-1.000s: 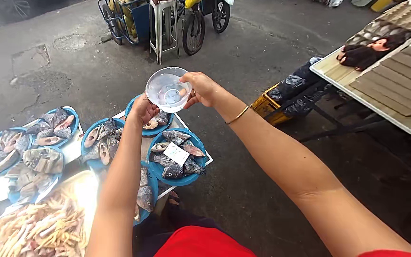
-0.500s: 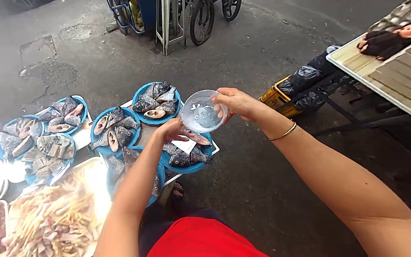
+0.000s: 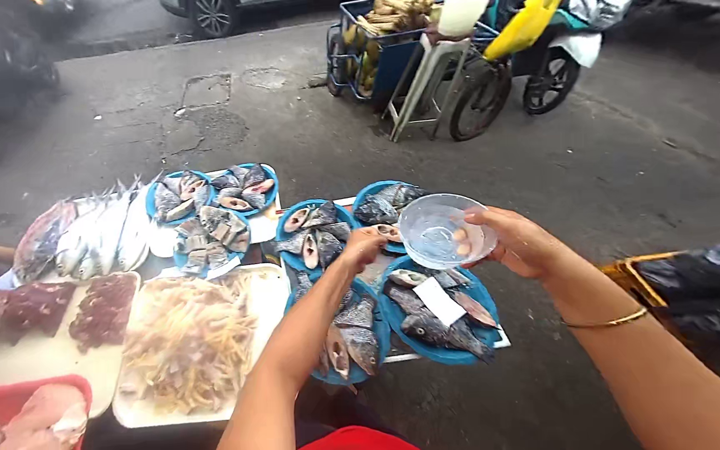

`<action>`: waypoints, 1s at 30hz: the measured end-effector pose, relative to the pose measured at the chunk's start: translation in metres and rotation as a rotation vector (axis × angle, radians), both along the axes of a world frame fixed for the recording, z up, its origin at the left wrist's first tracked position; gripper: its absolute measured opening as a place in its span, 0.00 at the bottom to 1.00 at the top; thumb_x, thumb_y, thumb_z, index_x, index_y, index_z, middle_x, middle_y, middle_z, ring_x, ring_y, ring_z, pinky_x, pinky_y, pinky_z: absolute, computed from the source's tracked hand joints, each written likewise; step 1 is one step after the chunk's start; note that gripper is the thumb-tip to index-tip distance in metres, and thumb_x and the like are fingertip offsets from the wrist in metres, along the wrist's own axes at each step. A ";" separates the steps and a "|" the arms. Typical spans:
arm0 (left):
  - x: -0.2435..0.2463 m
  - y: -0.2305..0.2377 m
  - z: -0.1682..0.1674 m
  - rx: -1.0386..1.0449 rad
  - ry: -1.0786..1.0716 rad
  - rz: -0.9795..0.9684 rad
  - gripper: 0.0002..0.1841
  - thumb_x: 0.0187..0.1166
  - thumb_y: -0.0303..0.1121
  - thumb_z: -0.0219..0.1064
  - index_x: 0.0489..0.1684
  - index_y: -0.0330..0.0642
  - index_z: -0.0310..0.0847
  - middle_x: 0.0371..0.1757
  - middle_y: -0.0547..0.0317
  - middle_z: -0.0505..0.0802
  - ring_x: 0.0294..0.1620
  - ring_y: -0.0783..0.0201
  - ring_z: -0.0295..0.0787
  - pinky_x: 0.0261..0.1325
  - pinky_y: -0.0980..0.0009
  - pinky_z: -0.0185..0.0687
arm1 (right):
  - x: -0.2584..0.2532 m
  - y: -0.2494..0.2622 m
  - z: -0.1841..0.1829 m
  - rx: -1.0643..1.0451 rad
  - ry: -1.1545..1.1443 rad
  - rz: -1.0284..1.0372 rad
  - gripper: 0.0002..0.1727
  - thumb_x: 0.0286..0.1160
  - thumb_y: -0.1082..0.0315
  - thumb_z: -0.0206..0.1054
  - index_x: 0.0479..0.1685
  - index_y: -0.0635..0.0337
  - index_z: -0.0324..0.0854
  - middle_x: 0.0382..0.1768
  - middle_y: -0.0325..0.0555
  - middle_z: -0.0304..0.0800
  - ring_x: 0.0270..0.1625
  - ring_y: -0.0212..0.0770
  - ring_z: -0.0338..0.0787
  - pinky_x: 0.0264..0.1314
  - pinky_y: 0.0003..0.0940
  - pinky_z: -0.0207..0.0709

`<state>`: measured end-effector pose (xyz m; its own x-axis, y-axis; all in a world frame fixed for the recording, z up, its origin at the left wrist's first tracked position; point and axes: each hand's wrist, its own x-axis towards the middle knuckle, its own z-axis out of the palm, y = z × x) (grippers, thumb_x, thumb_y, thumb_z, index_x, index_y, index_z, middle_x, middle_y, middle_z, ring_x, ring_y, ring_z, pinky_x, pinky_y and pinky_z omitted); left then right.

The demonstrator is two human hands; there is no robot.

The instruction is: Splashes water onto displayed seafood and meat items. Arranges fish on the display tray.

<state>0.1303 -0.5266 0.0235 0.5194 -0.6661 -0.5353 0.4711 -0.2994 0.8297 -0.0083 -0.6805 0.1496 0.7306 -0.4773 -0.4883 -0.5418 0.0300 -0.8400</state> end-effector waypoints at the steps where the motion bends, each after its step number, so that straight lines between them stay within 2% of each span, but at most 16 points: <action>1: 0.021 0.022 -0.001 0.003 -0.040 0.032 0.08 0.79 0.21 0.63 0.30 0.41 0.72 0.18 0.66 0.77 0.13 0.77 0.62 0.17 0.80 0.56 | 0.019 0.016 0.000 0.009 -0.012 0.018 0.16 0.95 0.60 0.43 0.60 0.60 0.71 0.27 0.39 0.84 0.26 0.36 0.88 0.32 0.36 0.88; 2: 0.041 0.045 -0.002 -0.002 -0.082 0.031 0.07 0.79 0.21 0.63 0.34 0.42 0.71 0.21 0.66 0.77 0.15 0.76 0.64 0.19 0.80 0.59 | 0.039 0.032 0.000 0.012 -0.026 0.037 0.16 0.95 0.60 0.43 0.61 0.61 0.71 0.28 0.40 0.83 0.26 0.36 0.88 0.33 0.37 0.88; 3: 0.062 0.070 -0.001 -0.007 -0.111 0.005 0.03 0.82 0.24 0.63 0.44 0.41 0.74 0.28 0.63 0.81 0.20 0.75 0.69 0.23 0.78 0.65 | 0.059 0.049 -0.001 0.015 -0.042 0.058 0.17 0.95 0.60 0.44 0.62 0.62 0.71 0.29 0.41 0.84 0.27 0.37 0.88 0.34 0.37 0.88; 4: 0.083 0.096 0.004 -0.014 -0.106 -0.033 0.11 0.85 0.28 0.60 0.61 0.40 0.76 0.42 0.58 0.86 0.30 0.71 0.78 0.34 0.73 0.75 | 0.079 0.065 -0.003 0.017 -0.054 0.083 0.18 0.95 0.59 0.45 0.64 0.62 0.72 0.31 0.43 0.84 0.27 0.38 0.88 0.34 0.39 0.88; 5: 0.103 0.119 0.011 -0.026 -0.055 -0.043 0.17 0.89 0.31 0.56 0.73 0.40 0.71 0.55 0.52 0.87 0.43 0.65 0.85 0.47 0.66 0.82 | 0.100 0.082 -0.003 0.018 -0.070 0.112 0.18 0.94 0.59 0.46 0.66 0.63 0.72 0.34 0.45 0.84 0.28 0.39 0.87 0.34 0.40 0.87; 7: 0.134 0.162 0.028 -0.021 0.003 0.039 0.21 0.92 0.36 0.53 0.81 0.42 0.66 0.63 0.48 0.86 0.55 0.58 0.88 0.56 0.58 0.85 | 0.140 0.116 0.000 0.017 -0.105 0.173 0.19 0.91 0.59 0.48 0.66 0.63 0.72 0.35 0.46 0.85 0.29 0.40 0.87 0.34 0.42 0.86; 11: 0.180 0.227 0.047 0.093 -0.049 0.148 0.23 0.94 0.39 0.47 0.84 0.46 0.60 0.66 0.44 0.85 0.59 0.50 0.88 0.57 0.50 0.86 | 0.211 0.180 0.008 0.017 -0.156 0.275 0.18 0.91 0.58 0.50 0.63 0.62 0.73 0.35 0.47 0.84 0.29 0.41 0.88 0.32 0.42 0.87; 13: 0.194 0.251 0.054 0.163 -0.075 0.120 0.22 0.94 0.39 0.46 0.84 0.46 0.61 0.68 0.45 0.84 0.59 0.51 0.87 0.58 0.53 0.85 | 0.242 0.208 0.015 0.008 -0.146 0.309 0.17 0.91 0.57 0.49 0.62 0.60 0.73 0.37 0.49 0.84 0.30 0.43 0.88 0.31 0.42 0.86; 16: 0.211 0.281 0.066 0.098 -0.064 0.256 0.21 0.96 0.39 0.42 0.82 0.46 0.63 0.70 0.46 0.85 0.58 0.52 0.90 0.55 0.55 0.89 | 0.278 0.243 0.023 -0.015 -0.146 0.362 0.18 0.90 0.56 0.50 0.62 0.59 0.75 0.44 0.53 0.83 0.34 0.45 0.89 0.31 0.42 0.86; 18: 0.214 0.292 0.071 0.208 -0.066 0.256 0.22 0.95 0.34 0.41 0.84 0.41 0.61 0.74 0.44 0.82 0.61 0.52 0.89 0.59 0.55 0.86 | 0.293 0.261 0.027 -0.036 -0.124 0.385 0.19 0.89 0.56 0.50 0.64 0.58 0.75 0.48 0.55 0.82 0.36 0.46 0.90 0.33 0.43 0.86; 20: 0.223 0.306 0.071 0.138 -0.049 0.298 0.21 0.94 0.30 0.40 0.83 0.40 0.60 0.71 0.44 0.84 0.57 0.52 0.91 0.57 0.56 0.88 | 0.308 0.276 0.031 -0.058 -0.111 0.409 0.19 0.89 0.55 0.51 0.65 0.58 0.74 0.49 0.56 0.82 0.37 0.47 0.90 0.32 0.43 0.86; 22: 0.231 0.318 0.068 0.004 -0.017 0.401 0.21 0.95 0.34 0.37 0.84 0.44 0.58 0.71 0.42 0.83 0.58 0.48 0.91 0.55 0.52 0.90 | 0.319 0.287 0.032 -0.049 -0.112 0.417 0.20 0.88 0.54 0.51 0.65 0.58 0.75 0.50 0.56 0.84 0.39 0.48 0.91 0.33 0.43 0.86; 24: 0.235 0.322 0.062 0.078 -0.015 0.394 0.22 0.95 0.36 0.38 0.84 0.46 0.59 0.71 0.43 0.83 0.58 0.49 0.90 0.55 0.52 0.88 | 0.324 0.294 0.032 -0.013 -0.100 0.418 0.21 0.88 0.54 0.49 0.65 0.58 0.76 0.53 0.57 0.85 0.42 0.49 0.91 0.35 0.45 0.86; 27: 0.249 0.330 0.060 -0.055 0.022 0.458 0.24 0.96 0.41 0.33 0.87 0.50 0.56 0.78 0.43 0.78 0.67 0.43 0.86 0.61 0.45 0.86 | 0.334 0.300 0.037 0.011 -0.087 0.410 0.23 0.88 0.52 0.48 0.66 0.58 0.76 0.54 0.57 0.85 0.44 0.49 0.91 0.38 0.45 0.86; 28: 0.252 0.330 0.061 -0.045 0.022 0.460 0.25 0.97 0.43 0.31 0.89 0.51 0.54 0.81 0.42 0.75 0.69 0.41 0.84 0.61 0.43 0.85 | 0.337 0.301 0.038 0.015 -0.085 0.402 0.23 0.88 0.52 0.48 0.66 0.58 0.77 0.53 0.56 0.86 0.44 0.49 0.91 0.38 0.45 0.86; 30: 0.254 0.327 0.063 0.071 0.025 0.384 0.25 0.95 0.40 0.32 0.87 0.46 0.54 0.81 0.37 0.73 0.66 0.40 0.84 0.58 0.44 0.85 | 0.339 0.301 0.038 0.012 -0.067 0.383 0.23 0.88 0.52 0.48 0.67 0.57 0.77 0.53 0.56 0.86 0.44 0.48 0.91 0.38 0.45 0.86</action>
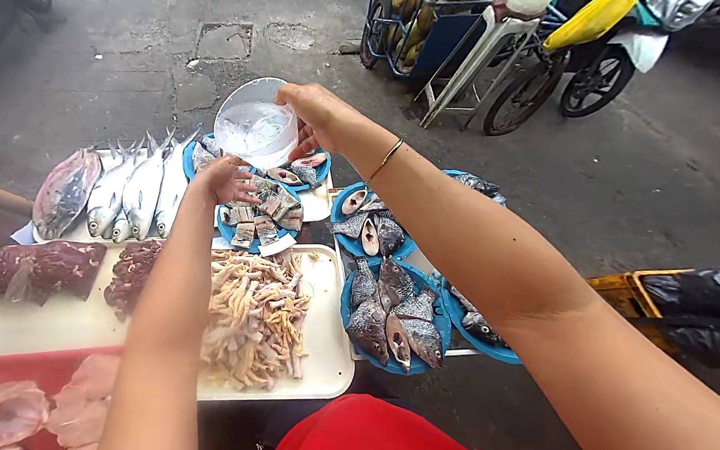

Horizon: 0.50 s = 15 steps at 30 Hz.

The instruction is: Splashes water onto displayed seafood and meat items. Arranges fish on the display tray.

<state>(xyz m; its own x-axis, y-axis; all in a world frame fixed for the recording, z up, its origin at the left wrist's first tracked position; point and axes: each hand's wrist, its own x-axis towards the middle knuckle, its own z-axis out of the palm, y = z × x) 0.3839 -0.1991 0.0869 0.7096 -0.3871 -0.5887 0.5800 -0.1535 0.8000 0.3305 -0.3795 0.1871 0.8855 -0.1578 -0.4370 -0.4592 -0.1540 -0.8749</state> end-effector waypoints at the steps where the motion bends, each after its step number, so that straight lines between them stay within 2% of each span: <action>1: 0.003 -0.001 0.004 0.004 0.008 -0.034 0.24 0.95 0.39 0.32 0.86 0.46 0.55 0.78 0.36 0.76 0.63 0.40 0.87 0.57 0.45 0.87 | 0.002 0.000 0.002 0.002 0.005 -0.003 0.24 0.89 0.52 0.48 0.68 0.57 0.75 0.54 0.57 0.85 0.44 0.49 0.91 0.38 0.45 0.86; 3: 0.012 -0.004 0.012 -0.041 0.014 -0.082 0.23 0.96 0.39 0.32 0.87 0.48 0.53 0.76 0.37 0.79 0.60 0.40 0.90 0.55 0.46 0.90 | 0.008 -0.006 0.004 0.021 0.008 -0.018 0.24 0.90 0.51 0.48 0.71 0.57 0.73 0.57 0.57 0.82 0.46 0.49 0.90 0.39 0.45 0.86; 4: 0.016 -0.010 0.013 -0.027 0.007 -0.094 0.23 0.95 0.38 0.35 0.87 0.47 0.54 0.73 0.37 0.81 0.58 0.43 0.91 0.54 0.49 0.90 | 0.009 -0.011 0.002 0.024 0.007 -0.030 0.24 0.89 0.51 0.48 0.71 0.57 0.74 0.56 0.57 0.83 0.45 0.49 0.90 0.39 0.44 0.85; 6: 0.025 -0.021 0.014 -0.058 -0.065 -0.083 0.20 0.94 0.34 0.40 0.81 0.43 0.61 0.65 0.44 0.86 0.52 0.54 0.92 0.54 0.60 0.89 | 0.013 -0.024 0.003 -0.003 -0.015 -0.040 0.25 0.89 0.50 0.49 0.70 0.58 0.75 0.52 0.55 0.86 0.40 0.46 0.90 0.36 0.42 0.85; 7: 0.032 -0.024 0.015 -0.146 -0.109 -0.028 0.19 0.96 0.37 0.40 0.78 0.44 0.65 0.60 0.50 0.88 0.50 0.59 0.90 0.53 0.64 0.87 | 0.018 -0.028 0.005 -0.028 -0.026 -0.050 0.25 0.88 0.49 0.49 0.68 0.58 0.76 0.49 0.54 0.87 0.36 0.45 0.90 0.34 0.42 0.85; 9: 0.051 -0.039 0.005 -0.246 -0.161 0.074 0.18 0.96 0.42 0.40 0.69 0.45 0.71 0.47 0.59 0.89 0.40 0.68 0.87 0.43 0.70 0.83 | 0.030 -0.037 0.008 -0.063 -0.024 -0.080 0.26 0.87 0.49 0.51 0.68 0.59 0.76 0.48 0.54 0.87 0.36 0.45 0.90 0.35 0.42 0.85; 10: 0.058 -0.050 0.000 -0.190 -0.164 0.060 0.17 0.95 0.40 0.41 0.67 0.43 0.71 0.44 0.58 0.90 0.36 0.69 0.87 0.40 0.71 0.84 | 0.036 -0.042 0.009 -0.086 -0.018 -0.108 0.26 0.87 0.49 0.52 0.69 0.59 0.75 0.49 0.55 0.86 0.36 0.45 0.90 0.34 0.42 0.85; 11: 0.064 -0.061 -0.005 -0.117 -0.129 -0.002 0.18 0.95 0.37 0.43 0.73 0.40 0.68 0.49 0.53 0.89 0.37 0.66 0.87 0.42 0.70 0.85 | 0.041 -0.047 0.009 -0.111 -0.013 -0.135 0.25 0.86 0.49 0.52 0.70 0.59 0.74 0.51 0.56 0.86 0.38 0.46 0.90 0.35 0.43 0.85; 12: 0.071 -0.071 -0.009 -0.093 -0.083 -0.059 0.20 0.95 0.36 0.44 0.79 0.39 0.66 0.56 0.47 0.87 0.43 0.62 0.87 0.49 0.66 0.85 | 0.047 -0.051 0.009 -0.128 -0.009 -0.155 0.25 0.87 0.50 0.53 0.72 0.59 0.73 0.54 0.57 0.84 0.41 0.48 0.90 0.36 0.45 0.85; 13: 0.079 -0.081 -0.012 -0.120 -0.047 -0.067 0.20 0.95 0.36 0.44 0.80 0.40 0.64 0.61 0.45 0.85 0.48 0.59 0.88 0.53 0.64 0.86 | 0.052 -0.057 0.010 -0.124 -0.005 -0.169 0.26 0.88 0.51 0.52 0.75 0.58 0.70 0.58 0.60 0.82 0.45 0.51 0.89 0.40 0.48 0.85; 15: 0.092 -0.097 -0.018 -0.246 -0.022 -0.001 0.21 0.97 0.37 0.40 0.83 0.44 0.60 0.65 0.45 0.85 0.53 0.55 0.89 0.57 0.60 0.86 | 0.062 -0.065 0.008 -0.124 -0.004 -0.209 0.26 0.89 0.52 0.51 0.75 0.59 0.70 0.59 0.61 0.82 0.46 0.53 0.89 0.41 0.49 0.84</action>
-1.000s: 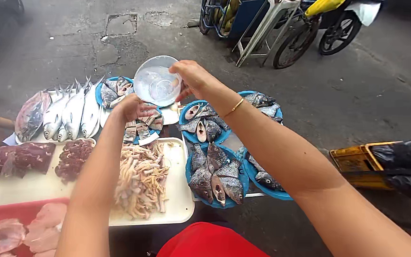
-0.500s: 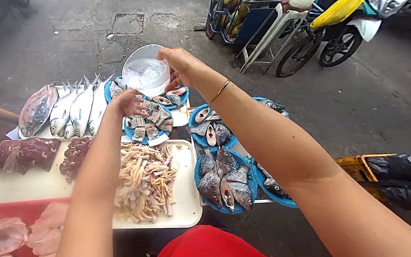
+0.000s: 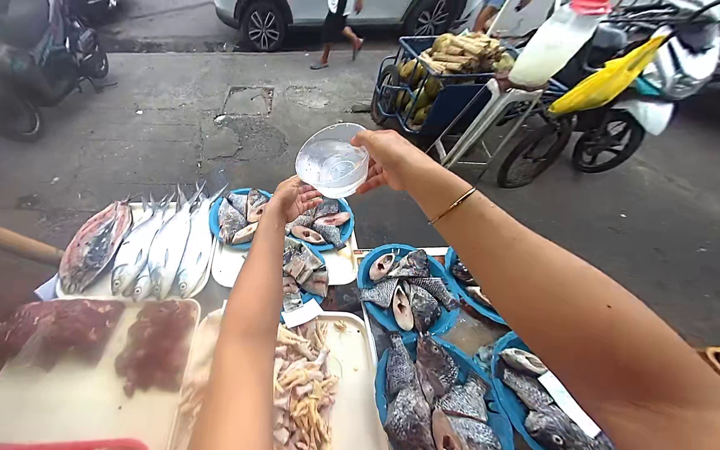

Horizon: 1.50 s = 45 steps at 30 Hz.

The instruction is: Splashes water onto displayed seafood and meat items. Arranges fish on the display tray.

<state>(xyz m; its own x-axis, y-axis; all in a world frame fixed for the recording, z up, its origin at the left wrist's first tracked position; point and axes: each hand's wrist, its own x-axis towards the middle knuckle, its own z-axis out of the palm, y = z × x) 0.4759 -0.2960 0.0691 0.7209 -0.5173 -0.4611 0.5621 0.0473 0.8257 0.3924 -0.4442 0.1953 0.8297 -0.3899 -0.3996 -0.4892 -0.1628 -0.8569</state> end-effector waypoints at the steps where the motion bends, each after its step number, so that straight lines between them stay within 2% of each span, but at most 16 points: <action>1: 0.006 -0.007 -0.004 -0.023 0.007 0.021 0.22 0.97 0.38 0.38 0.84 0.44 0.60 0.64 0.44 0.85 0.53 0.54 0.89 0.57 0.60 0.86 | 0.004 -0.003 -0.002 0.002 -0.001 -0.017 0.26 0.89 0.51 0.51 0.74 0.59 0.70 0.58 0.60 0.82 0.45 0.52 0.89 0.40 0.48 0.84; 6: 0.029 -0.034 -0.025 -0.117 0.013 0.085 0.29 0.97 0.51 0.32 0.83 0.40 0.59 0.61 0.42 0.87 0.49 0.55 0.91 0.53 0.61 0.87 | 0.022 -0.019 -0.013 0.008 0.005 -0.054 0.26 0.90 0.51 0.49 0.74 0.61 0.71 0.58 0.62 0.82 0.46 0.53 0.89 0.42 0.49 0.84; 11: 0.041 -0.045 -0.040 -0.212 0.038 0.050 0.31 0.95 0.55 0.34 0.92 0.49 0.52 0.83 0.42 0.73 0.70 0.46 0.83 0.65 0.50 0.83 | 0.023 -0.039 -0.028 -0.036 0.000 -0.096 0.26 0.91 0.52 0.49 0.74 0.63 0.69 0.58 0.65 0.81 0.46 0.55 0.89 0.41 0.51 0.85; 14: 0.038 -0.055 -0.052 0.026 -0.011 -0.080 0.26 0.97 0.45 0.37 0.87 0.41 0.57 0.77 0.39 0.75 0.63 0.48 0.82 0.61 0.54 0.81 | 0.022 -0.047 -0.036 -0.054 0.022 -0.120 0.25 0.91 0.52 0.50 0.73 0.62 0.69 0.55 0.62 0.82 0.43 0.53 0.89 0.40 0.49 0.85; 15: 0.038 -0.057 -0.054 0.027 -0.012 -0.088 0.28 0.97 0.48 0.38 0.87 0.40 0.58 0.77 0.39 0.77 0.64 0.49 0.83 0.63 0.55 0.81 | 0.023 -0.048 -0.037 -0.055 0.029 -0.132 0.25 0.91 0.52 0.50 0.73 0.62 0.69 0.55 0.62 0.82 0.43 0.53 0.89 0.39 0.49 0.85; 19: 0.035 -0.072 -0.057 -0.091 0.052 -0.064 0.28 0.97 0.48 0.40 0.90 0.46 0.56 0.82 0.39 0.73 0.72 0.45 0.79 0.68 0.50 0.79 | 0.023 -0.053 -0.044 -0.012 0.055 -0.170 0.26 0.91 0.52 0.49 0.76 0.61 0.68 0.59 0.62 0.80 0.46 0.53 0.89 0.42 0.49 0.85; 23: 0.044 -0.056 -0.046 -0.223 0.064 -0.012 0.29 0.95 0.55 0.39 0.87 0.50 0.61 0.79 0.43 0.78 0.69 0.45 0.82 0.64 0.46 0.82 | 0.029 -0.041 -0.046 -0.002 0.061 -0.136 0.25 0.90 0.52 0.49 0.74 0.60 0.68 0.52 0.59 0.82 0.40 0.50 0.89 0.38 0.46 0.85; 25: 0.048 -0.039 -0.042 -0.057 0.074 0.049 0.23 0.95 0.45 0.46 0.82 0.45 0.67 0.68 0.44 0.83 0.57 0.50 0.87 0.55 0.55 0.87 | 0.037 -0.025 -0.046 0.010 0.061 -0.093 0.25 0.91 0.51 0.48 0.73 0.60 0.69 0.53 0.59 0.82 0.41 0.50 0.89 0.39 0.46 0.85; 27: 0.054 -0.017 -0.042 0.144 0.046 0.095 0.16 0.93 0.40 0.50 0.66 0.42 0.74 0.44 0.54 0.88 0.34 0.65 0.85 0.37 0.71 0.82 | 0.050 -0.007 -0.048 0.016 0.054 -0.035 0.25 0.90 0.52 0.49 0.74 0.61 0.70 0.58 0.61 0.82 0.44 0.52 0.89 0.40 0.48 0.85; 29: 0.063 0.010 -0.044 0.234 0.027 0.172 0.14 0.93 0.38 0.51 0.60 0.40 0.76 0.35 0.58 0.88 0.28 0.69 0.83 0.32 0.74 0.79 | 0.065 0.014 -0.051 0.003 0.052 0.024 0.26 0.89 0.51 0.50 0.74 0.61 0.70 0.59 0.62 0.83 0.46 0.53 0.90 0.41 0.49 0.86; 31: 0.075 0.039 -0.043 0.298 0.009 0.216 0.17 0.93 0.35 0.49 0.73 0.38 0.70 0.49 0.49 0.89 0.37 0.63 0.89 0.40 0.69 0.86 | 0.080 0.036 -0.051 -0.018 0.049 0.055 0.26 0.88 0.52 0.51 0.74 0.61 0.70 0.61 0.62 0.81 0.49 0.54 0.90 0.42 0.50 0.86; 33: 0.085 0.067 -0.035 0.338 0.002 0.179 0.25 0.94 0.31 0.48 0.88 0.40 0.54 0.74 0.35 0.77 0.57 0.48 0.88 0.55 0.57 0.88 | 0.094 0.057 -0.050 -0.029 0.043 0.074 0.26 0.88 0.51 0.52 0.74 0.61 0.70 0.63 0.62 0.79 0.51 0.54 0.90 0.42 0.50 0.86; 35: 0.094 0.088 -0.027 0.302 -0.049 0.222 0.26 0.94 0.31 0.48 0.90 0.41 0.51 0.77 0.34 0.74 0.59 0.47 0.87 0.55 0.56 0.89 | 0.104 0.072 -0.050 0.004 0.017 0.085 0.27 0.89 0.51 0.51 0.75 0.61 0.70 0.64 0.63 0.79 0.51 0.54 0.90 0.42 0.49 0.87; 39: 0.097 0.116 -0.011 0.055 -0.155 0.526 0.12 0.90 0.28 0.57 0.66 0.36 0.73 0.37 0.58 0.87 0.27 0.72 0.83 0.34 0.77 0.84 | 0.107 0.092 -0.054 0.197 -0.058 0.092 0.27 0.92 0.51 0.46 0.77 0.61 0.68 0.57 0.59 0.82 0.45 0.50 0.89 0.42 0.47 0.86; 42: 0.086 0.135 -0.016 0.051 -0.144 0.634 0.10 0.92 0.38 0.56 0.46 0.41 0.78 0.16 0.71 0.73 0.09 0.79 0.59 0.12 0.84 0.58 | 0.096 0.098 -0.056 0.274 -0.088 0.119 0.27 0.91 0.51 0.46 0.79 0.59 0.65 0.53 0.55 0.84 0.41 0.47 0.89 0.42 0.45 0.87; 45: 0.067 0.148 -0.033 0.105 -0.085 0.710 0.17 0.91 0.42 0.54 0.25 0.51 0.66 0.12 0.74 0.60 0.08 0.76 0.50 0.13 0.79 0.50 | 0.082 0.103 -0.055 0.211 -0.033 0.188 0.24 0.89 0.54 0.50 0.77 0.58 0.65 0.49 0.53 0.84 0.37 0.44 0.90 0.40 0.42 0.87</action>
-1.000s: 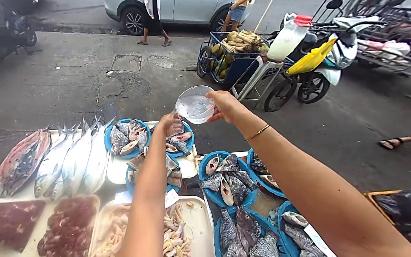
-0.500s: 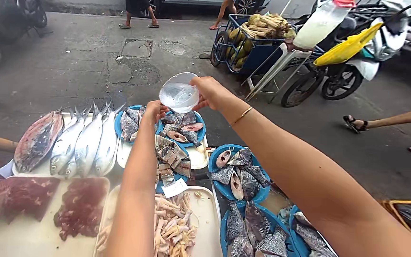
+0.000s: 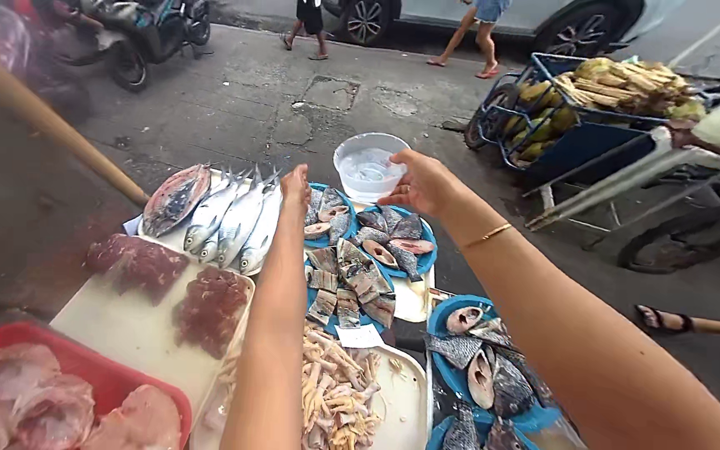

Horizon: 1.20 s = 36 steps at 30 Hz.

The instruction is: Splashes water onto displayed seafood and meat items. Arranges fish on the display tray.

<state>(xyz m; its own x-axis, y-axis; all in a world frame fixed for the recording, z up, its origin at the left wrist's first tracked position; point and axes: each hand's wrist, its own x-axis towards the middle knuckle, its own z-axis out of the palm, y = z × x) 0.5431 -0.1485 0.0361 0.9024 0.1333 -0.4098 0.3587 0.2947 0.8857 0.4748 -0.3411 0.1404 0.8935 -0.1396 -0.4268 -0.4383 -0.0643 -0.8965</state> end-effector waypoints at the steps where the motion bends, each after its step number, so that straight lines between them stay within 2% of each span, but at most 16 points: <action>1: -0.006 0.004 -0.007 0.050 0.029 0.032 0.16 0.88 0.39 0.56 0.24 0.49 0.68 0.12 0.73 0.61 0.09 0.75 0.51 0.14 0.78 0.52 | -0.003 0.002 -0.001 -0.039 0.021 0.034 0.24 0.89 0.55 0.51 0.77 0.59 0.65 0.49 0.54 0.84 0.37 0.44 0.90 0.40 0.43 0.87; 4: -0.020 0.027 -0.026 0.244 0.140 0.027 0.02 0.77 0.26 0.65 0.38 0.38 0.77 0.25 0.61 0.72 0.19 0.67 0.61 0.23 0.69 0.62 | -0.008 0.023 -0.002 -0.132 0.064 0.132 0.24 0.90 0.57 0.53 0.77 0.60 0.67 0.54 0.58 0.81 0.40 0.48 0.88 0.41 0.45 0.86; 6: -0.026 0.046 -0.039 0.289 0.220 -0.025 0.12 0.74 0.23 0.66 0.53 0.35 0.78 0.34 0.55 0.81 0.24 0.66 0.72 0.26 0.70 0.71 | -0.008 0.047 -0.008 -0.174 0.073 0.167 0.24 0.88 0.58 0.56 0.77 0.61 0.68 0.58 0.62 0.82 0.45 0.52 0.89 0.43 0.49 0.85; 7: -0.029 0.059 -0.040 0.241 0.265 -0.080 0.18 0.79 0.26 0.64 0.68 0.35 0.74 0.48 0.48 0.85 0.37 0.62 0.81 0.38 0.67 0.79 | -0.007 0.060 -0.011 -0.193 0.062 0.189 0.24 0.88 0.58 0.57 0.76 0.62 0.69 0.59 0.64 0.81 0.47 0.55 0.88 0.45 0.52 0.85; 9: -0.035 0.087 -0.037 0.179 0.299 -0.175 0.26 0.89 0.34 0.56 0.85 0.37 0.61 0.76 0.35 0.78 0.65 0.46 0.83 0.62 0.52 0.83 | -0.003 0.088 -0.016 -0.233 0.018 0.248 0.26 0.87 0.57 0.59 0.76 0.65 0.69 0.63 0.67 0.80 0.53 0.59 0.88 0.49 0.56 0.85; 11: -0.037 0.112 -0.026 0.197 0.248 -0.192 0.26 0.93 0.36 0.47 0.88 0.37 0.56 0.81 0.30 0.71 0.71 0.39 0.77 0.65 0.43 0.78 | 0.004 0.116 -0.018 -0.240 -0.021 0.271 0.28 0.86 0.55 0.60 0.77 0.64 0.68 0.64 0.67 0.81 0.54 0.59 0.89 0.49 0.57 0.86; 14: -0.021 0.149 -0.007 0.168 0.020 -0.112 0.24 0.95 0.36 0.43 0.85 0.36 0.60 0.76 0.36 0.77 0.67 0.47 0.81 0.65 0.48 0.82 | 0.013 0.153 -0.011 -0.083 -0.063 0.249 0.27 0.88 0.55 0.58 0.79 0.63 0.66 0.66 0.64 0.79 0.54 0.56 0.90 0.47 0.52 0.88; 16: -0.007 0.173 0.013 0.167 -0.118 -0.018 0.22 0.95 0.34 0.47 0.83 0.36 0.64 0.72 0.41 0.83 0.63 0.53 0.85 0.65 0.54 0.82 | 0.016 0.168 -0.005 0.080 -0.080 0.220 0.27 0.89 0.56 0.57 0.80 0.63 0.64 0.66 0.64 0.79 0.53 0.55 0.90 0.46 0.49 0.89; 18: -0.002 0.191 0.037 0.179 -0.148 0.109 0.19 0.89 0.27 0.56 0.76 0.36 0.69 0.55 0.50 0.87 0.44 0.65 0.87 0.50 0.68 0.85 | 0.016 0.177 0.003 0.206 -0.085 0.199 0.27 0.90 0.56 0.56 0.81 0.62 0.61 0.67 0.63 0.78 0.51 0.55 0.90 0.46 0.47 0.89; 21: -0.013 0.212 0.056 0.225 -0.134 0.181 0.09 0.89 0.30 0.59 0.59 0.40 0.78 0.31 0.65 0.83 0.20 0.77 0.75 0.26 0.82 0.75 | 0.014 0.178 0.010 0.277 -0.079 0.176 0.27 0.90 0.57 0.56 0.82 0.60 0.60 0.66 0.62 0.77 0.48 0.53 0.90 0.44 0.45 0.89; 24: -0.037 0.210 0.036 0.361 -0.090 0.196 0.16 0.91 0.42 0.58 0.48 0.38 0.83 0.18 0.71 0.71 0.11 0.77 0.58 0.16 0.80 0.58 | 0.006 0.164 0.004 0.251 -0.088 0.188 0.26 0.89 0.58 0.56 0.81 0.60 0.61 0.63 0.59 0.79 0.44 0.48 0.91 0.42 0.42 0.89; 27: -0.065 0.189 -0.011 0.391 0.065 0.233 0.16 0.88 0.43 0.58 0.40 0.37 0.78 0.20 0.67 0.66 0.15 0.71 0.57 0.20 0.72 0.61 | -0.010 0.138 -0.015 0.197 -0.096 0.240 0.27 0.86 0.58 0.59 0.80 0.59 0.62 0.59 0.57 0.81 0.45 0.47 0.90 0.46 0.44 0.89; 29: -0.085 0.171 -0.044 0.381 0.154 0.221 0.12 0.82 0.36 0.64 0.43 0.34 0.80 0.22 0.61 0.71 0.19 0.67 0.62 0.24 0.67 0.65 | -0.023 0.119 -0.031 0.167 -0.090 0.266 0.28 0.86 0.57 0.60 0.80 0.58 0.62 0.57 0.56 0.81 0.45 0.48 0.90 0.48 0.47 0.88; 31: -0.100 0.154 -0.070 0.354 0.201 0.182 0.06 0.77 0.28 0.67 0.41 0.35 0.79 0.24 0.59 0.75 0.19 0.67 0.64 0.24 0.68 0.64 | -0.035 0.106 -0.040 0.132 -0.057 0.248 0.27 0.88 0.59 0.58 0.80 0.59 0.61 0.54 0.56 0.82 0.41 0.47 0.90 0.44 0.45 0.89; 34: -0.112 0.140 -0.079 0.185 0.200 0.208 0.05 0.76 0.17 0.63 0.39 0.36 0.73 0.23 0.59 0.76 0.16 0.71 0.62 0.19 0.76 0.58 | -0.050 0.102 -0.037 0.063 0.045 0.224 0.24 0.92 0.61 0.53 0.80 0.61 0.59 0.54 0.58 0.80 0.40 0.48 0.91 0.41 0.42 0.89; 36: -0.110 0.143 -0.074 -0.019 0.197 0.225 0.09 0.81 0.18 0.59 0.55 0.33 0.74 0.30 0.57 0.78 0.22 0.70 0.71 0.26 0.76 0.70 | -0.055 0.112 -0.033 0.021 0.099 0.222 0.23 0.93 0.62 0.53 0.80 0.61 0.59 0.55 0.60 0.80 0.41 0.48 0.91 0.40 0.42 0.89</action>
<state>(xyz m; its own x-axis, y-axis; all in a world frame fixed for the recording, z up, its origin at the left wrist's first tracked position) 0.4332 -0.0053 -0.0375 0.7541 0.3116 -0.5781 0.4467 0.4019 0.7993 0.4200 -0.2293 0.1074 0.8550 0.0653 -0.5145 -0.5013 -0.1505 -0.8521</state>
